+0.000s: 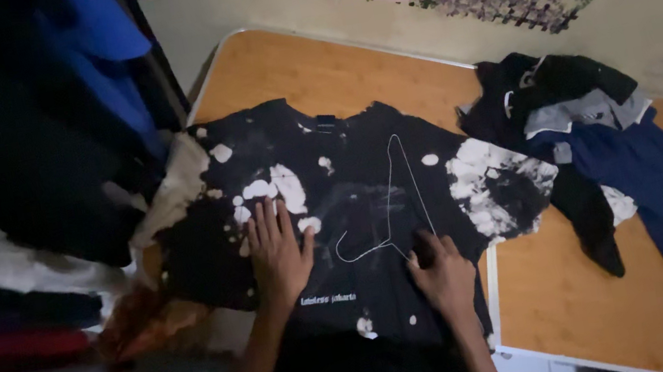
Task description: The person smooths a black t-shirt with white splatter patterns on a wooden table, places a hanger inside it, and hangs it on a nearby clothing rack. The person then smooths a second black t-shirt with a white logo on the table.
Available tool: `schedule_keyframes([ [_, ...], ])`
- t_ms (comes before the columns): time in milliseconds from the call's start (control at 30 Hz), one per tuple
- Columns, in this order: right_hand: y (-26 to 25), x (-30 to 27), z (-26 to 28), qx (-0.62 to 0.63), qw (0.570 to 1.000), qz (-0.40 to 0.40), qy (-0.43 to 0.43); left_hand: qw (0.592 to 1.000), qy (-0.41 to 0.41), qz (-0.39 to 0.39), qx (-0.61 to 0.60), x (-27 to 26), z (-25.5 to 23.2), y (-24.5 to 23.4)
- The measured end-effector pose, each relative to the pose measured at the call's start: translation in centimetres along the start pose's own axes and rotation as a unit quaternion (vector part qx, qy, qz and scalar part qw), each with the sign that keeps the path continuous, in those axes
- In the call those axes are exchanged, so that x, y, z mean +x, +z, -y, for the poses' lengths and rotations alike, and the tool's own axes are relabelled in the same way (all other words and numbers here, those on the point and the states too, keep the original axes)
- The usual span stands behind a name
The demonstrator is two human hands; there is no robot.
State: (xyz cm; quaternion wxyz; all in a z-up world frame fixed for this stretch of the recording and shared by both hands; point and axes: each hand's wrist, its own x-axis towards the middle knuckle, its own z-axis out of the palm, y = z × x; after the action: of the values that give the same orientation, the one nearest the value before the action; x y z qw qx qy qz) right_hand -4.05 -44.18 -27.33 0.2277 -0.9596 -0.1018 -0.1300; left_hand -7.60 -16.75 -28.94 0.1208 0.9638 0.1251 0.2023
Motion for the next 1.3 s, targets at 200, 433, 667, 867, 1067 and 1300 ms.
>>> schedule_keyframes([
  [200,0.4,0.3,-0.6,0.038,0.998,0.037,0.044,0.998,0.0,-0.015,-0.053,-0.1,-0.4,-0.9],
  [433,0.2,1.4,-0.5,0.046,0.996,0.047,0.052,0.997,-0.04,0.061,0.025,1.4,-1.0,-0.8],
  [667,-0.4,1.7,0.1,0.088,0.991,0.058,0.081,0.998,-0.011,0.055,0.031,1.5,-0.8,-1.0],
  [867,-0.5,2.1,0.3,0.131,0.987,0.046,0.077,0.998,-0.018,0.06,-0.008,2.1,-0.8,-1.5],
  [1067,0.5,2.0,-1.1,0.14,0.979,0.089,0.115,0.993,-0.03,0.033,-0.11,3.0,-0.2,-1.3],
  [1300,0.1,2.4,-4.0,0.335,0.918,0.178,0.12,0.974,0.002,0.012,-0.226,12.4,4.1,1.7],
])
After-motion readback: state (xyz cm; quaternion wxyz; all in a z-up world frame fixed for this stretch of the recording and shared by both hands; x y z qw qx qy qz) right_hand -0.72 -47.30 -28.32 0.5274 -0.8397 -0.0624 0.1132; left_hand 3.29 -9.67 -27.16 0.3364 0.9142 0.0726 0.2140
